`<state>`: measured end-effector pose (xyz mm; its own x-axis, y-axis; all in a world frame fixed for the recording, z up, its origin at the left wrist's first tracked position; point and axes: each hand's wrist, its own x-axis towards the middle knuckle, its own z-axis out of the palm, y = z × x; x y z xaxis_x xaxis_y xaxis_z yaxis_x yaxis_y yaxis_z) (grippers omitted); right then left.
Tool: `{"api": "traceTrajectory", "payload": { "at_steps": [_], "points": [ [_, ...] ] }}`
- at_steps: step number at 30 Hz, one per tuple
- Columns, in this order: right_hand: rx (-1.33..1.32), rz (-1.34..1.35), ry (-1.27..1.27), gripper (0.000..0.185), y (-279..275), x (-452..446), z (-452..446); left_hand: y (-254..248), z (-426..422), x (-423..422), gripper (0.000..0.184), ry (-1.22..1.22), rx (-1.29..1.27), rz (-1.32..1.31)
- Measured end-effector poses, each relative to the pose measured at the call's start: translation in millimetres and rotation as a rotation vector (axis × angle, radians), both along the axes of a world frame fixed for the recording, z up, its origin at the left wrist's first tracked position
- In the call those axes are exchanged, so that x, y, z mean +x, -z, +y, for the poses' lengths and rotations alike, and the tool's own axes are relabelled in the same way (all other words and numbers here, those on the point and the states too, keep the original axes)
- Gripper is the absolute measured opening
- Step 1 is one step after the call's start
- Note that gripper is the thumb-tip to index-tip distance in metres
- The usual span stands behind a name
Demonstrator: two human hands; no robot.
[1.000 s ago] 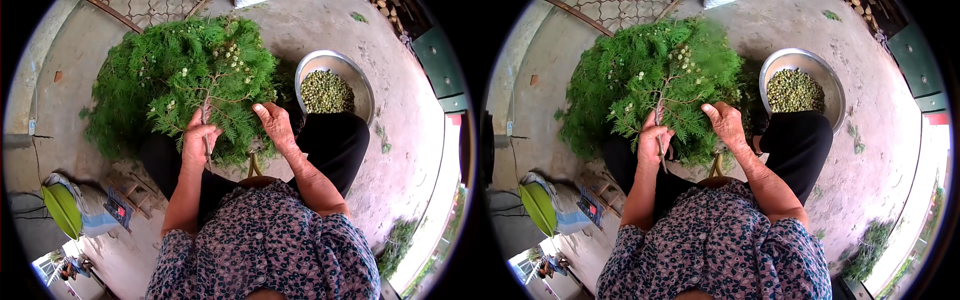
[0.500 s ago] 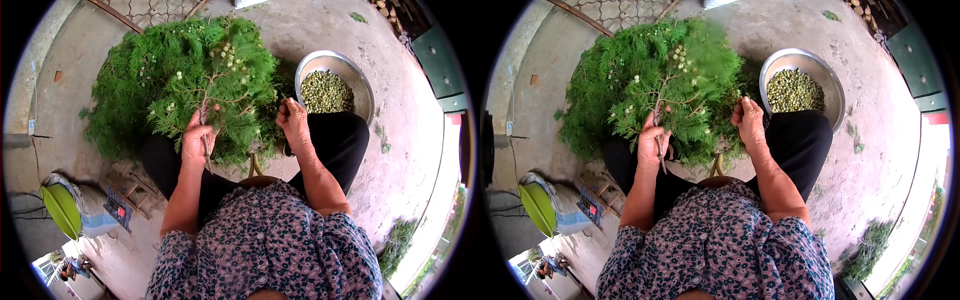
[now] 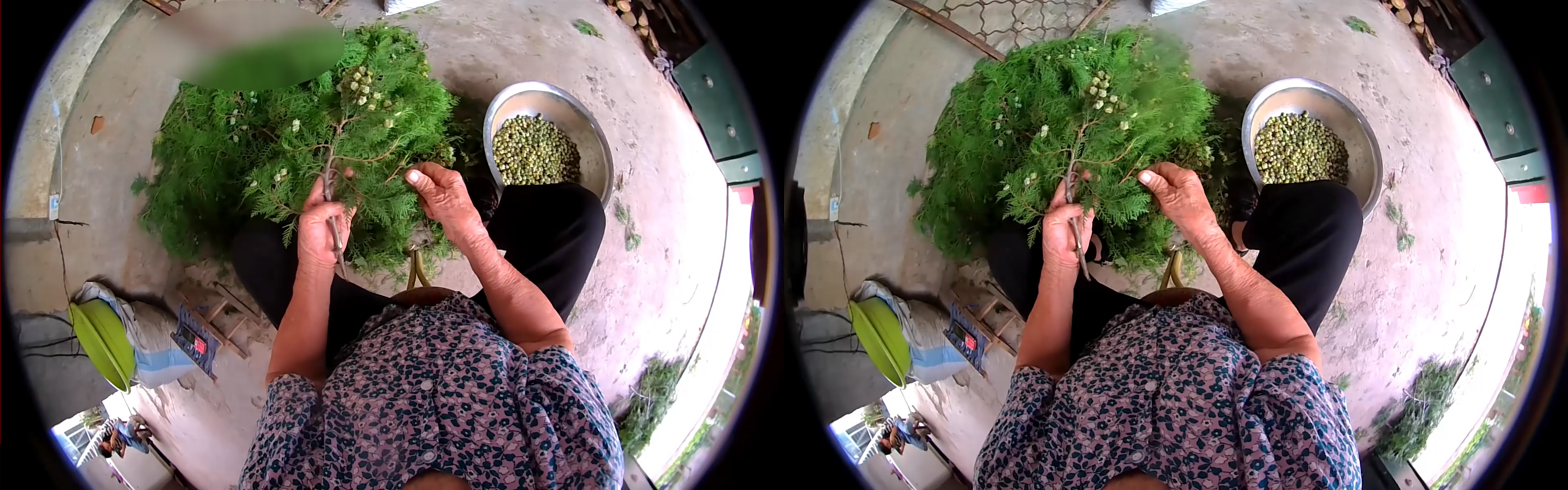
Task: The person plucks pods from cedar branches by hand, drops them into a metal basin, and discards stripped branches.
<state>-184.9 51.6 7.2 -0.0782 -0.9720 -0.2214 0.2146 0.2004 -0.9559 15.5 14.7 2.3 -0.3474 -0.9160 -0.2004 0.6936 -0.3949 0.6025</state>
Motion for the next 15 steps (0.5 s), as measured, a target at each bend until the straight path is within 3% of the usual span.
{"api": "traceTrajectory", "payload": {
  "at_steps": [6, 9, 11, 15],
  "points": [
    [-0.015, 0.093, 0.033, 0.028, 4, 7, -1, -4, 0, -5, 0.062, -0.028, 0.003, -0.120],
    [-0.116, 0.174, 0.223, 0.022, 21, 12, 0, 9, 0, 0, 0.061, 0.075, -0.040, -0.049],
    [0.214, -0.399, 0.441, 0.020, 12, 11, 0, 7, 2, -4, 0.060, 0.062, -0.014, -0.021],
    [0.051, -0.723, 0.391, 0.012, 37, -33, 1, 8, -2, 2, 0.057, 0.037, -0.032, -0.015]
  ]
}}
